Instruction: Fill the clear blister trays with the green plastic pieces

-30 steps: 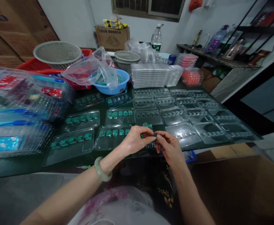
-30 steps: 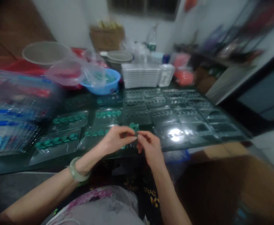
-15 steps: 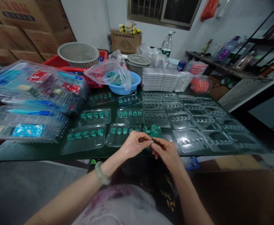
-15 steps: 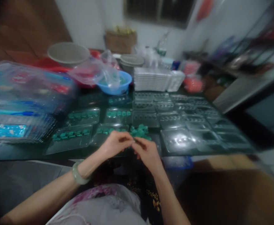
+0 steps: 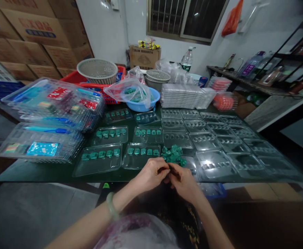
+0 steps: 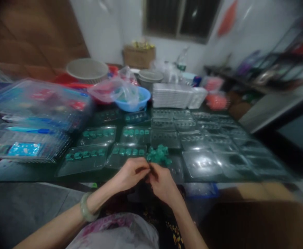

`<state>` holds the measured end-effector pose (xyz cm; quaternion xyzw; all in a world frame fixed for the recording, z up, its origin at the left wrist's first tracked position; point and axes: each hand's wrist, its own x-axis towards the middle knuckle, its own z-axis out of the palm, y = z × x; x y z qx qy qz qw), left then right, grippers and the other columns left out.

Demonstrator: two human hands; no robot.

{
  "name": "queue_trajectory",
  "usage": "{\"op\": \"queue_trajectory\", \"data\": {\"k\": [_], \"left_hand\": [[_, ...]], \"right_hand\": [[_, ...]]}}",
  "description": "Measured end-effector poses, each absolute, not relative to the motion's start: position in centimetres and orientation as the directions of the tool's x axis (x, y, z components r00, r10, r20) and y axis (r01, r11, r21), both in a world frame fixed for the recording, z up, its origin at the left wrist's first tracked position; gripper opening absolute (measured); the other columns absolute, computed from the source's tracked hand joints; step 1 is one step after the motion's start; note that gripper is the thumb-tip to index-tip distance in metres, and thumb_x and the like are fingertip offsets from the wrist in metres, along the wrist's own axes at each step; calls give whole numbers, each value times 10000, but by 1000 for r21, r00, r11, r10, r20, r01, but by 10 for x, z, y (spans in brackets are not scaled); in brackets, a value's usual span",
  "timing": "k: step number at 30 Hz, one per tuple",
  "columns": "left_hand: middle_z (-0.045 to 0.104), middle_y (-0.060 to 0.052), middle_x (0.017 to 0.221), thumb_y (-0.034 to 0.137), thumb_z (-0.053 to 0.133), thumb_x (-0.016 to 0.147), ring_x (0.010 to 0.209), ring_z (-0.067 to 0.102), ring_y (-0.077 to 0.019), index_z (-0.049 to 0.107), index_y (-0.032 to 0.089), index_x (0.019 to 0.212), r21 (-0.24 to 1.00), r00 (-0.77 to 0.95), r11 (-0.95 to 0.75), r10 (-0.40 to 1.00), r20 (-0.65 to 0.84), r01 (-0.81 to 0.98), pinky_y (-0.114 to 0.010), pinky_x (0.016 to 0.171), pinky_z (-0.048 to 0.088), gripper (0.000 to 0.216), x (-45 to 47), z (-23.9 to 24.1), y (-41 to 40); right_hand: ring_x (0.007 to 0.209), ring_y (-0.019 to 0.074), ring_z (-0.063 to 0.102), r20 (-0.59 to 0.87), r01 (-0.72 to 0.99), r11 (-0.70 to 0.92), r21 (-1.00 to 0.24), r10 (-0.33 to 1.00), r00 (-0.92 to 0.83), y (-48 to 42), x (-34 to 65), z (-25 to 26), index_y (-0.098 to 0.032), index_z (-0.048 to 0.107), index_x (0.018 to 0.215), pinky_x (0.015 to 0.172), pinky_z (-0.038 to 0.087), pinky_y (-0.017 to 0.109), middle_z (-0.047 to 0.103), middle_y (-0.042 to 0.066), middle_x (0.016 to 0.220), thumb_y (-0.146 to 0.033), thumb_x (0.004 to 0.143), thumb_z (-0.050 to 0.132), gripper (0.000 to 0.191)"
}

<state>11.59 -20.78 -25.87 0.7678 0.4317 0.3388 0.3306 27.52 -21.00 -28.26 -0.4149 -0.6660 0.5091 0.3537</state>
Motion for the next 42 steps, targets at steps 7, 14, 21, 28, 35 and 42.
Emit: {"op": "queue_trajectory", "data": {"k": [7,14,21,28,35,42], "left_hand": [[525,-35,707,128,435,795,668,479,-126,554,162,704,696,453,-501,848,276,514,-235,609,366,153,116,-250,-212],[513,-32,714,126,410,812,681,471,-126,534,160,693,678,506,-515,829,238,525,-239,627,363,175,118,-251,-213],[497,-9,696,156,418,820,649,463,-104,520,147,692,769,451,-442,864,227,461,-223,601,365,164,117,-255,-215],[501,21,651,299,517,781,534,464,-73,503,143,757,956,251,-115,967,45,271,-181,473,365,159,118,-265,-218],[543,9,726,224,527,757,620,501,-88,524,159,885,950,230,-149,969,86,274,-188,547,411,143,115,-271,-220],[505,29,569,171,488,747,432,431,-63,551,136,776,992,164,47,984,-66,116,-180,403,343,78,119,-268,-224]], "right_hand": [[617,147,597,-22,32,-7,-999,866,-499,-208,279,-276,-182,582,1015,484,474,236,617,20,710,-255,795,472,257],[580,131,577,90,271,238,-933,880,-466,-213,281,-275,-176,583,919,493,451,220,609,25,682,-131,788,412,220],[543,123,585,74,237,181,-955,914,-399,-218,278,-286,-167,530,1061,488,483,228,616,23,671,-147,810,367,299],[584,155,610,165,363,227,-904,967,-194,-224,265,-290,-158,538,1053,525,492,254,630,46,681,-200,825,377,282],[740,180,603,319,541,361,-760,932,-173,-233,256,-286,-136,542,1042,695,468,297,636,90,840,-114,798,377,295],[767,146,561,273,286,320,-903,942,-194,-243,259,-281,-199,549,1056,649,480,262,571,47,875,-170,809,458,265]]}}
